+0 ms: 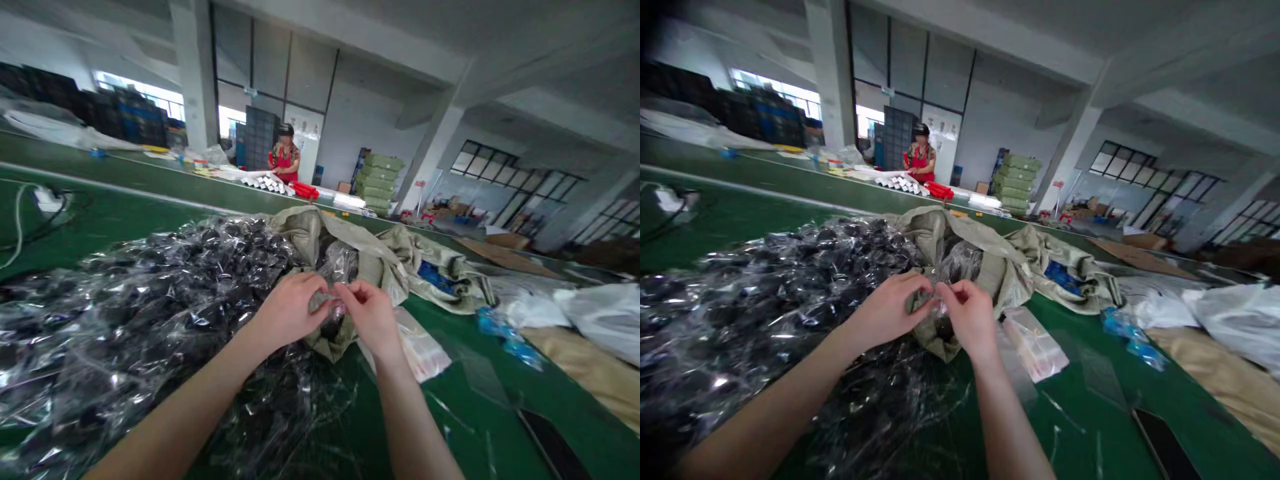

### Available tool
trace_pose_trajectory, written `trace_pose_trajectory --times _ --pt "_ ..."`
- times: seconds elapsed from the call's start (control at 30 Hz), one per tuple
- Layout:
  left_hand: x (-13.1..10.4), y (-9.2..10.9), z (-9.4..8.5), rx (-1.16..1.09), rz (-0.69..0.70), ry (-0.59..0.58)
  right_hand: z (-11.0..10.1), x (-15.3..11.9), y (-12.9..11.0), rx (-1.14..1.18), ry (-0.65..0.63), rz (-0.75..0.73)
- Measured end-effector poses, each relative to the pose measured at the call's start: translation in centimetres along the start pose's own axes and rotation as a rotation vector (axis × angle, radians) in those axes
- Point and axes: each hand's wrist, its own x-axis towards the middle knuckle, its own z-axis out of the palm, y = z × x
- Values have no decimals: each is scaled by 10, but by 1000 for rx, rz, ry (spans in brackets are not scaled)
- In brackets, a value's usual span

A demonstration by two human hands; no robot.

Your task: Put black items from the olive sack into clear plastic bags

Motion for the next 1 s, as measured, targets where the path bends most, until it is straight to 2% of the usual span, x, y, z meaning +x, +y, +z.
trace_pose_trajectory --times 0.17,0.4,0.53,0.63,0.8,1.0 --pt "1 -1 4 51 -20 -12 4 -2 -5 47 -70 18" --pt "0 -5 5 65 -95 5 4 -3 -2 -54 -143 -15" --pt "0 -5 2 99 -156 58 1 -2 -5 -230 -27 -31" --pt "0 -4 0 96 -174 66 2 -3 -7 -264 70 -92" --pt "-2 1 -9 69 -167 63 2 -11 -16 -198 115 -140" --pt "-12 22 -29 76 -120 117 -4 -31 -37 -149 130 -168"
